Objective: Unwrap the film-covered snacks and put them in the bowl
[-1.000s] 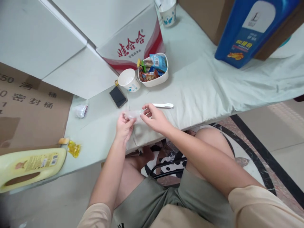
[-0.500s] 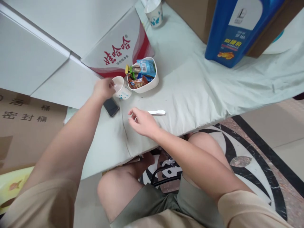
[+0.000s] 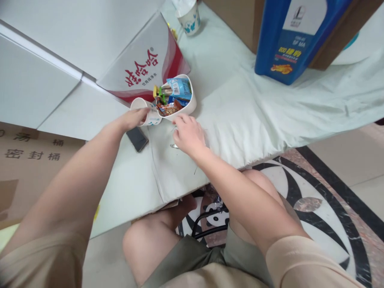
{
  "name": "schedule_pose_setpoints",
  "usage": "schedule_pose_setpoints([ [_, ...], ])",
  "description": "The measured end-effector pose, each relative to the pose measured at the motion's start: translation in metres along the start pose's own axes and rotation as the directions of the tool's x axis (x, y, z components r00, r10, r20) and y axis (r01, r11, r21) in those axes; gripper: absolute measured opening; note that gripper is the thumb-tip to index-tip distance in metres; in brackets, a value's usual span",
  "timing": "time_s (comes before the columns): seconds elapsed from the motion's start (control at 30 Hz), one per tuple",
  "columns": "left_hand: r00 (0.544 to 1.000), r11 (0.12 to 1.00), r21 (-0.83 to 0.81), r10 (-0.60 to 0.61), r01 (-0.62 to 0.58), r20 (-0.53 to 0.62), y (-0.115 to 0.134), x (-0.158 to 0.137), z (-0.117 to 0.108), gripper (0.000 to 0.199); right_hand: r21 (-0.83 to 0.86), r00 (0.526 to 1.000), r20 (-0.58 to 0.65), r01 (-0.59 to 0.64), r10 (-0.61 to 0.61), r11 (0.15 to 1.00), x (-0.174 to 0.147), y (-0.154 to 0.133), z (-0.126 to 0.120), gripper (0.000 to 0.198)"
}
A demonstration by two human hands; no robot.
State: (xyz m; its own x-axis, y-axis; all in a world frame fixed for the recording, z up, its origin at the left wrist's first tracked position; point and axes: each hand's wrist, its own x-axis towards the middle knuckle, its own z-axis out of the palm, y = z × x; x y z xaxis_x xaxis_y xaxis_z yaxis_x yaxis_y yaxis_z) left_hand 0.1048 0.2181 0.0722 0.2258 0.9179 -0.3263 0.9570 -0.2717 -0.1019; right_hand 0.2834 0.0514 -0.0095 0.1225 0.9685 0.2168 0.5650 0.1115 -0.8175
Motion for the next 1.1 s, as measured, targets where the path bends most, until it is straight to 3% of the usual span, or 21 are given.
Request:
schedule_pose_setpoints([
  [0.13, 0.998, 0.983, 0.181, 0.026, -0.036, 0.055, -0.001, -0.006, -0.012, 0.045, 0.041, 1.000, 0.023, -0.003, 0.002, 0.999, -0.001, -0.002, 0.005, 0.032],
  [0.23, 0.988, 0.980, 0.187, 0.086, -0.062, -0.124, 0.009, -0.017, -0.019, 0.052, 0.081, 1.000, 0.013, -0.001, 0.000, 0.997, -0.004, -0.006, 0.004, 0.033],
  [0.3, 0.947, 0.983, 0.132, 0.160, -0.128, -0.278, 0.025, -0.028, -0.019, 0.055, 0.128, 1.000, -0.005, 0.009, -0.008, 0.992, -0.004, -0.007, 0.002, 0.034],
  [0.37, 0.902, 0.966, 0.114, 0.258, -0.233, -0.346, 0.049, -0.038, -0.013, 0.055, 0.181, 0.999, -0.034, 0.030, -0.024, 0.983, -0.003, -0.007, -0.001, 0.033],
  [0.43, 0.896, 0.944, 0.126, 0.329, -0.304, -0.298, 0.075, -0.045, -0.004, 0.066, 0.230, 0.997, -0.069, 0.038, -0.023, 0.973, -0.001, -0.005, -0.004, 0.030],
  [0.53, 0.925, 0.939, 0.137, 0.336, -0.314, -0.180, 0.105, -0.048, 0.007, 0.072, 0.302, 0.997, -0.075, -0.002, 0.026, 0.953, 0.002, -0.002, -0.007, 0.026],
  [0.7, 0.940, 0.950, 0.089, 0.309, -0.298, -0.145, 0.119, -0.046, 0.007, 0.055, 0.309, 0.996, 0.014, -0.093, 0.093, 0.947, 0.000, 0.004, -0.019, 0.027],
  [0.87, 0.897, 0.915, -0.012, 0.391, -0.402, -0.207, 0.130, -0.041, 0.009, 0.049, 0.267, 0.989, -0.017, -0.134, 0.144, 0.954, 0.003, 0.008, -0.027, 0.021],
  [1.0, 0.853, 0.866, -0.035, 0.484, -0.499, -0.196, 0.150, -0.026, 0.006, 0.054, 0.294, 0.966, -0.141, -0.170, 0.218, 0.941, 0.012, 0.012, -0.025, 0.017],
  [1.1, 0.802, 0.811, -0.059, 0.560, -0.582, -0.207, 0.168, -0.004, 0.001, 0.059, 0.328, 0.933, -0.230, -0.193, 0.276, 0.925, 0.017, 0.016, -0.025, 0.025],
])
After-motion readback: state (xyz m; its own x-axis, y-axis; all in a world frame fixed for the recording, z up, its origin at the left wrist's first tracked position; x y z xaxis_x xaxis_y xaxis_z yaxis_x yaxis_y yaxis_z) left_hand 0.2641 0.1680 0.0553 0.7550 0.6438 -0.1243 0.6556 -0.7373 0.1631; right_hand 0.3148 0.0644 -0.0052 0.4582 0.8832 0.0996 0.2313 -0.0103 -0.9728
